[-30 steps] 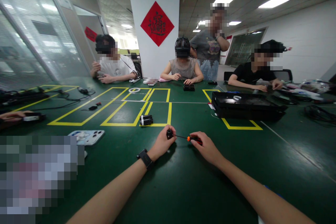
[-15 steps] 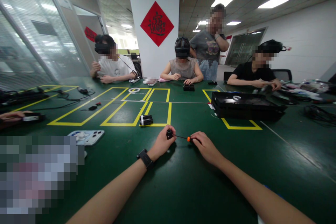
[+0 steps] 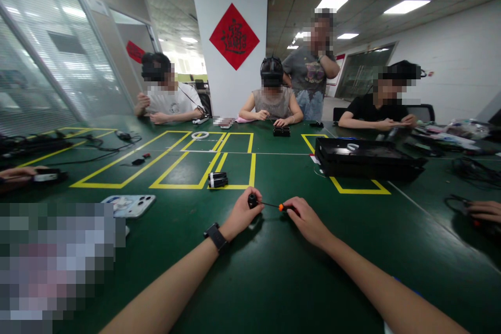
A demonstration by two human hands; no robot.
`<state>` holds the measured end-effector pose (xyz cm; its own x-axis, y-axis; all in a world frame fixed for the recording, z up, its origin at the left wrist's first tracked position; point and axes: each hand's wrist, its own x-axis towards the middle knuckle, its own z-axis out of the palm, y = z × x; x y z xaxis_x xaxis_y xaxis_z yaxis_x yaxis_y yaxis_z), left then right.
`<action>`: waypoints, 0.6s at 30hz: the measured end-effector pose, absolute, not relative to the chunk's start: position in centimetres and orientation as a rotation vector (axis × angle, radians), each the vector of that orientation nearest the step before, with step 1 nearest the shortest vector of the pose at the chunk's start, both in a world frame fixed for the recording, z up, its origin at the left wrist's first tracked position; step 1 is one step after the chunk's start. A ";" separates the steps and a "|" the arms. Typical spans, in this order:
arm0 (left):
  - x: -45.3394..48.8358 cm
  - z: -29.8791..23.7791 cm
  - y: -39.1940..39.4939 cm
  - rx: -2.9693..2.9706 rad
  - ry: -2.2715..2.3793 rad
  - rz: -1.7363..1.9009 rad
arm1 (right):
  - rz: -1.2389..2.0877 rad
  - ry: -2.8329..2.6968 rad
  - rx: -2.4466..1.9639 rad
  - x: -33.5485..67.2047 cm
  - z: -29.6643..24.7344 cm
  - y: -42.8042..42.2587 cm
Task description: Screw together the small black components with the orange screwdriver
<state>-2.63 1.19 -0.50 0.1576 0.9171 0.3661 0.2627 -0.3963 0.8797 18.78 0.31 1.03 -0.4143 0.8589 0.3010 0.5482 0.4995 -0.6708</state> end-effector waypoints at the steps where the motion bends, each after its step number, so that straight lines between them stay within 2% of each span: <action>1: -2.7 -0.5 1.2 1.778 1.131 1.254 | 0.641 -2.108 -1.159 18.8 1.1 0.2; 18: -2.6 -0.3 1.0 1.758 1.165 1.218 | 0.640 -2.073 -1.157 18.7 0.8 0.3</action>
